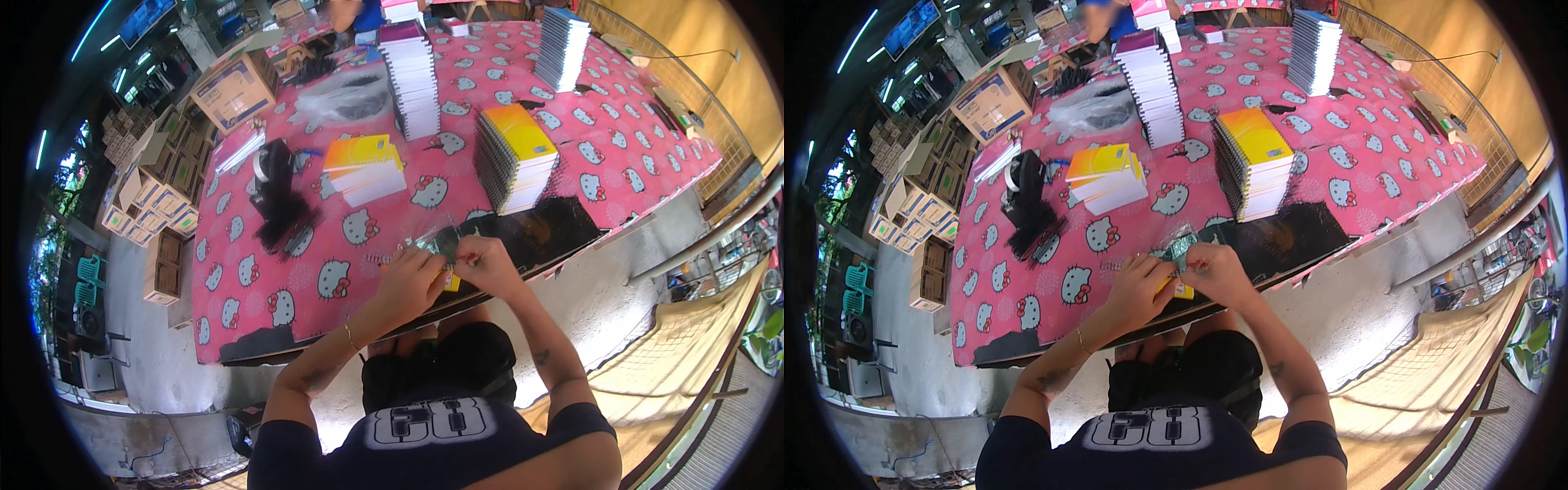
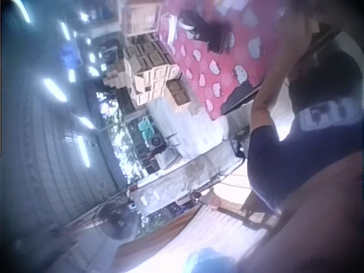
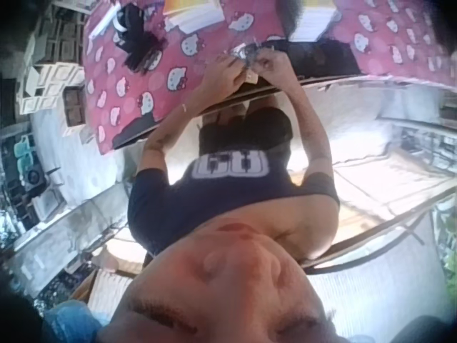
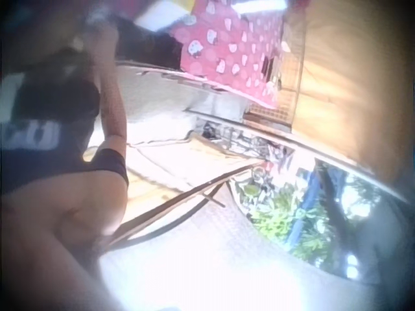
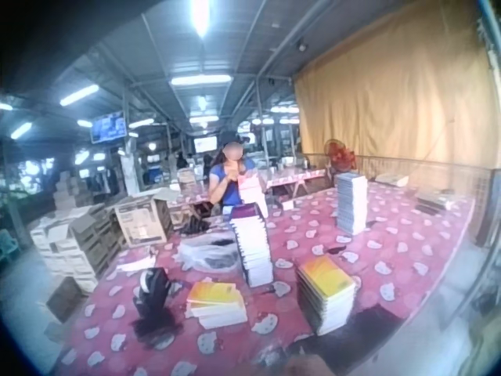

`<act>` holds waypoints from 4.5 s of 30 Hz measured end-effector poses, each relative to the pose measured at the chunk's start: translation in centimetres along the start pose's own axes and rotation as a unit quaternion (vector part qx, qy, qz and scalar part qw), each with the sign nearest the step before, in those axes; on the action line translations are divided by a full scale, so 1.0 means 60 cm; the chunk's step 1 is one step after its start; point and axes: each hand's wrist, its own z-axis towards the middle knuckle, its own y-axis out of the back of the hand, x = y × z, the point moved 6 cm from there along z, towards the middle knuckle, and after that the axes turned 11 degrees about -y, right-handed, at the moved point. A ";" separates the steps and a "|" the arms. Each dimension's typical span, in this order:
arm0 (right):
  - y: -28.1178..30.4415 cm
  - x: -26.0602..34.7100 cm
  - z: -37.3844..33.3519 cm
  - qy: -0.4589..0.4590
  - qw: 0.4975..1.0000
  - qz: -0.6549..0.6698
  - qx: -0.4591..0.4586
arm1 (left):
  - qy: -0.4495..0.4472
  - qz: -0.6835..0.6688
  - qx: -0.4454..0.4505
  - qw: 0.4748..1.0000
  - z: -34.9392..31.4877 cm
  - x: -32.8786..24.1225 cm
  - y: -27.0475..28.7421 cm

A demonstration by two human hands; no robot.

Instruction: The person tapes the spines of notebooks by hand, pressing tape along the edge and smoothing it down before stacking the notebooks on a table.

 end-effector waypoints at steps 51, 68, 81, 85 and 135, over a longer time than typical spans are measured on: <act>-0.016 0.070 0.005 0.086 0.977 -0.041 -0.190 | 0.007 0.217 -0.041 0.975 0.019 0.132 0.114; -0.060 -0.066 -0.008 -0.113 0.978 0.174 -0.006 | 0.278 0.302 -0.028 0.911 -0.256 0.331 0.157; -0.081 -0.063 0.000 -0.098 0.978 0.180 0.031 | 0.220 0.091 -0.219 0.946 -0.160 0.156 0.111; -0.081 -0.061 0.001 -0.104 0.980 0.166 0.026 | 0.209 -0.037 -0.157 0.964 -0.140 0.097 0.076; -0.052 -0.022 -0.031 -0.132 0.963 0.233 0.015 | 0.106 0.171 -0.019 0.979 -0.109 -0.013 -0.004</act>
